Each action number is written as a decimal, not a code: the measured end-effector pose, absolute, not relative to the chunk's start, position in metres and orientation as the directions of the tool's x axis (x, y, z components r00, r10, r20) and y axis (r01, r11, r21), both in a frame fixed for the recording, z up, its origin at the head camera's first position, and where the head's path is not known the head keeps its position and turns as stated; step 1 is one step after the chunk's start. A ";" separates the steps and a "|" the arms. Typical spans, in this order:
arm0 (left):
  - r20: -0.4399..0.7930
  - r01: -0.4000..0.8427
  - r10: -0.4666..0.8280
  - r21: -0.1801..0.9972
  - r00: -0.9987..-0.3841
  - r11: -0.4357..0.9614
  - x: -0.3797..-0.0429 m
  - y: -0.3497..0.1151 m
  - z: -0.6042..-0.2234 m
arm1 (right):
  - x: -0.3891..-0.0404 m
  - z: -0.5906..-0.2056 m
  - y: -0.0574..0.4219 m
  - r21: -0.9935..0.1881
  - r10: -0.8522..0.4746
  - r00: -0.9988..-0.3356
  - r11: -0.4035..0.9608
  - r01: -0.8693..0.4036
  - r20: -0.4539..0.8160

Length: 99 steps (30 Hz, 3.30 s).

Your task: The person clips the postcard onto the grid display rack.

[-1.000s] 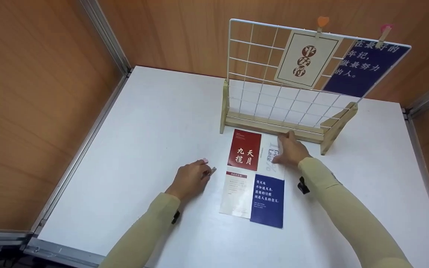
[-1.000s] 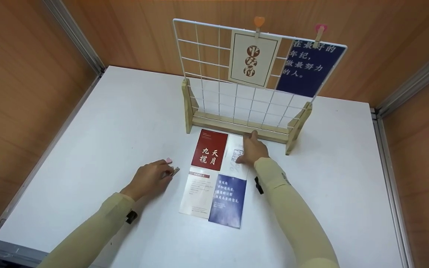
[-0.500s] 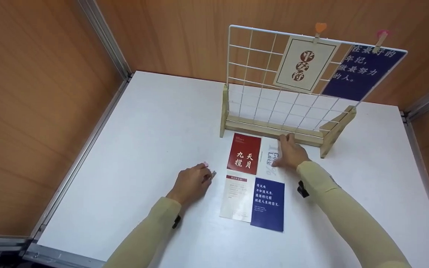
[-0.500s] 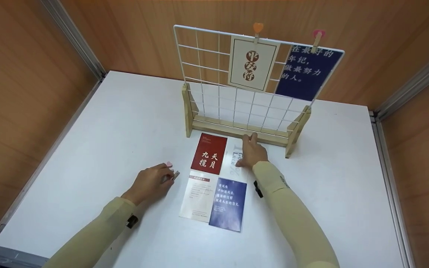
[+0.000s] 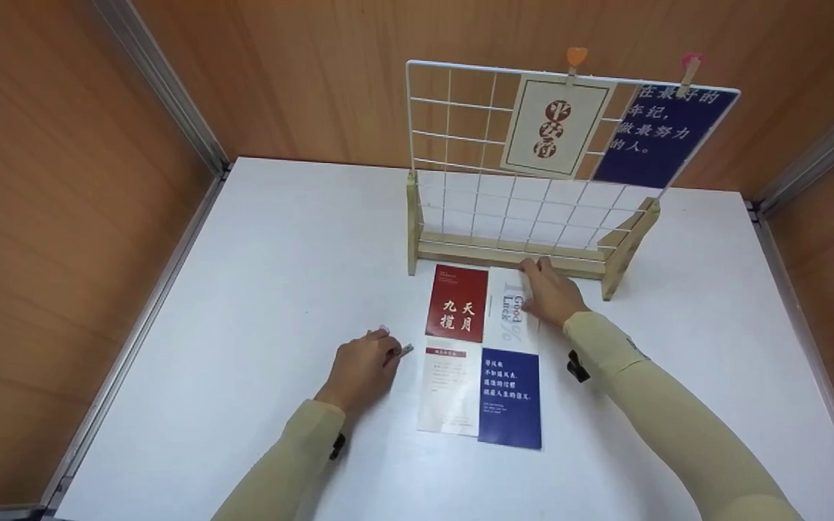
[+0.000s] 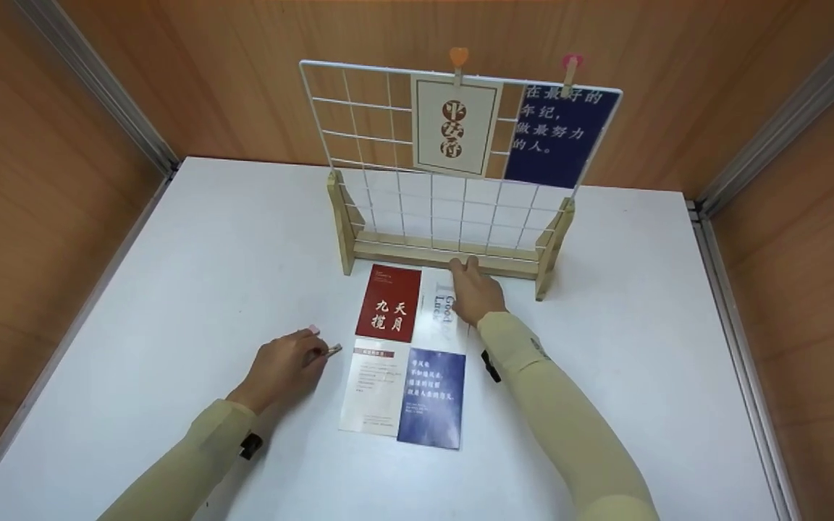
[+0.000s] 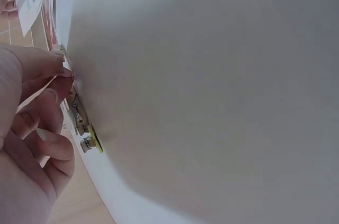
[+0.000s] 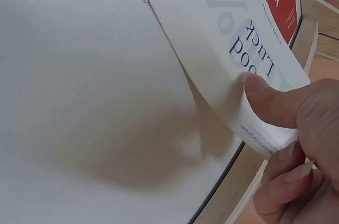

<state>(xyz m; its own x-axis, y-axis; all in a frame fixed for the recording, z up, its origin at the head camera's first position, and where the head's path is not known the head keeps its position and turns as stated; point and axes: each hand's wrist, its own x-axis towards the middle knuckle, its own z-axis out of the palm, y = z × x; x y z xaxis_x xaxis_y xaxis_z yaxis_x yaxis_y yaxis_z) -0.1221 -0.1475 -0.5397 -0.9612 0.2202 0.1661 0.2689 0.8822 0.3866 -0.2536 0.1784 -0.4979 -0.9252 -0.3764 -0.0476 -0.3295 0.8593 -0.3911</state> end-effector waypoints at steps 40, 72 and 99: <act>0.085 0.158 0.133 0.591 -0.987 0.791 -0.116 -0.140 -0.542 | -0.256 -0.451 0.200 -0.592 -0.425 -0.904 0.738 -0.324 -0.034; 0.020 0.078 0.087 0.661 -0.996 0.746 -0.115 -0.144 -0.531 | -0.257 -0.409 0.185 -0.605 -0.475 -0.879 0.691 -0.397 0.036; 0.145 0.186 0.121 0.645 -0.982 0.741 -0.120 -0.148 -0.520 | -0.260 -0.365 0.159 -0.547 -0.487 -0.858 0.678 -0.491 0.167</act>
